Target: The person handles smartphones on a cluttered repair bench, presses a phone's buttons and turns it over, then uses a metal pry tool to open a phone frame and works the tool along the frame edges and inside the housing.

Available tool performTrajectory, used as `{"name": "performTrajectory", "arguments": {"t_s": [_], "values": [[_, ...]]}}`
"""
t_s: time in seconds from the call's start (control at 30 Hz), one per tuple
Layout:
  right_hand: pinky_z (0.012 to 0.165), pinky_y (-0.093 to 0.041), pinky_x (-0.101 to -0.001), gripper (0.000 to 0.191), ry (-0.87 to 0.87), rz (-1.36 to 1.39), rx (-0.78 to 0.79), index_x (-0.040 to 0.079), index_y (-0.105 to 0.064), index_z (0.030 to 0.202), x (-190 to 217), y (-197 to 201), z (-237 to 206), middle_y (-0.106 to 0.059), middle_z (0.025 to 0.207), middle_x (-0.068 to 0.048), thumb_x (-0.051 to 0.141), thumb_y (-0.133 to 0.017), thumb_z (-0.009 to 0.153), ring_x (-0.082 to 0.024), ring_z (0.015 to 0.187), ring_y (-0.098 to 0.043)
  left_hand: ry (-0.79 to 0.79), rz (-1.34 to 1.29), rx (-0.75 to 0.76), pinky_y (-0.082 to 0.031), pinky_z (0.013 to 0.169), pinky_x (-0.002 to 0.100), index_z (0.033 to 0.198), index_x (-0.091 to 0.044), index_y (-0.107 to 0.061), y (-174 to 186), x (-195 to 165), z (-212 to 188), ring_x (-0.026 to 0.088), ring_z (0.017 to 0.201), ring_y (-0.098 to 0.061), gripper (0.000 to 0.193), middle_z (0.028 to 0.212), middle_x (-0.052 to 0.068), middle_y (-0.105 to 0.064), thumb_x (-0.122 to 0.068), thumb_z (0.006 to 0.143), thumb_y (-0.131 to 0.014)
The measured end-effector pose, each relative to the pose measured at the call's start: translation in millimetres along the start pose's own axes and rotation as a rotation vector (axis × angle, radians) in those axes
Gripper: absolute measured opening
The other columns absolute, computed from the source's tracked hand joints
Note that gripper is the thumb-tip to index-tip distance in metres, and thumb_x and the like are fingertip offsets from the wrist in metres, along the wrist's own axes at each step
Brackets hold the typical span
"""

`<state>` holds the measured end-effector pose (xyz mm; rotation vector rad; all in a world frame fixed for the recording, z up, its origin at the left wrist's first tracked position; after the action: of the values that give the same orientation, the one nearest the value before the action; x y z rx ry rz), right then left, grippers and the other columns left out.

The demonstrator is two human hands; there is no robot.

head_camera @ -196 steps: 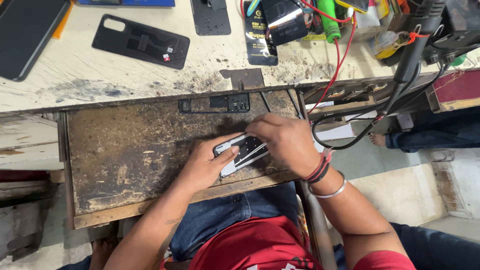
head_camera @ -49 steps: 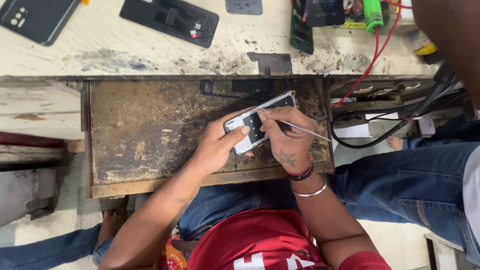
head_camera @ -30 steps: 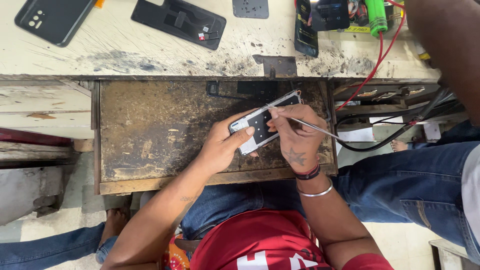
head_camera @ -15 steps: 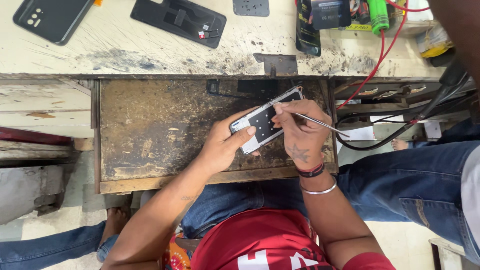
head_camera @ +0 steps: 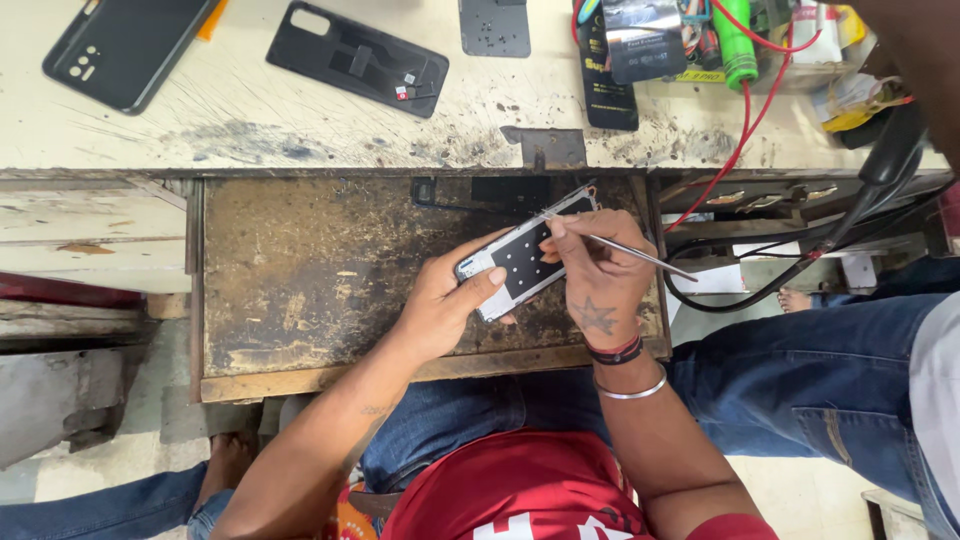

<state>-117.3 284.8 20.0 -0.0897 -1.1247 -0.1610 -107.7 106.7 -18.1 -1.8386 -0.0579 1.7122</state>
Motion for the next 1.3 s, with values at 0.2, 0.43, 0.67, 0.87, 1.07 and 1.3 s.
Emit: {"name": "performTrajectory", "arguments": {"t_s": [0.2, 0.43, 0.67, 0.87, 1.07, 1.3], "values": [[0.070, -0.062, -0.0263, 0.008, 0.019, -0.091, 0.053, -0.004, -0.064, 0.104, 7.1, -0.3, 3.0, -0.072, 0.095, -0.013, -0.004, -0.071, 0.101, -0.015, 0.081, -0.073, -0.019, 0.069, -0.019, -0.064, 0.069, 0.032, 0.147, 0.002, -0.054, -1.4, 0.9, 2.1, 0.014, 0.084, -0.070, 0.048, 0.109, 0.010, -0.073, -0.018, 0.103, -0.060], [0.075, -0.062, -0.0243, 0.010, 0.010, -0.124, 0.158, -0.005, -0.068, 0.111, 22.4, -1.2, 7.5, -0.073, 0.097, -0.011, 0.003, -0.067, 0.104, -0.014, 0.084, -0.073, 0.007, 0.031, -0.027, -0.064, 0.069, 0.032, 0.147, 0.002, -0.053, -0.1, 5.0, 3.3, 0.014, 0.086, -0.070, 0.049, 0.111, 0.010, -0.072, -0.018, 0.103, -0.060], [0.065, -0.059, -0.0223, 0.016, 0.029, -0.181, 0.005, -0.005, -0.071, 0.109, 19.8, 4.4, 3.5, -0.072, 0.095, -0.012, -0.006, -0.076, 0.093, -0.011, 0.076, -0.071, 0.007, -0.022, 0.012, -0.063, 0.070, 0.033, 0.148, 0.003, -0.052, -1.1, 3.6, 3.1, 0.016, 0.088, -0.071, 0.050, 0.111, 0.012, -0.072, -0.018, 0.104, -0.061], [0.067, -0.056, -0.0235, 0.016, 0.120, -0.130, 0.053, -0.004, -0.072, 0.106, 19.3, 8.2, 0.6, -0.070, 0.095, -0.012, -0.015, -0.072, 0.094, -0.013, 0.077, -0.069, 0.032, -0.060, 0.052, -0.063, 0.072, 0.034, 0.150, 0.004, -0.049, -2.0, 1.6, 0.8, 0.020, 0.092, -0.074, 0.054, 0.111, 0.015, -0.073, -0.022, 0.104, -0.061], [0.067, -0.059, -0.0252, 0.015, 0.182, -0.137, 0.073, -0.005, -0.072, 0.104, 25.2, 8.6, 2.0, -0.070, 0.095, -0.014, -0.014, -0.073, 0.092, -0.016, 0.078, -0.070, 0.032, -0.074, 0.068, -0.062, 0.071, 0.033, 0.150, 0.005, -0.049, -1.8, 0.0, 0.7, 0.020, 0.091, -0.073, 0.056, 0.110, 0.016, -0.074, -0.023, 0.103, -0.062], [0.068, -0.060, -0.0266, 0.012, 0.174, -0.089, 0.042, -0.007, -0.070, 0.105, 25.4, 8.4, 3.9, -0.069, 0.099, -0.015, -0.014, -0.071, 0.095, -0.018, 0.081, -0.071, 0.017, -0.064, 0.070, -0.061, 0.071, 0.032, 0.151, 0.004, -0.048, -2.5, -0.1, -0.2, 0.018, 0.088, -0.072, 0.055, 0.109, 0.016, -0.074, -0.021, 0.104, -0.062]]}}
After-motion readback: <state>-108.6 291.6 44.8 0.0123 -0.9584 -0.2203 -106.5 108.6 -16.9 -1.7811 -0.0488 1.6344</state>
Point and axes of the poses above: each hand's wrist, its own z-axis towards the middle knuckle, its own y-axis out of the back of the hand, x = y × z, the point moved 4 cm from there along z, towards the middle knuckle
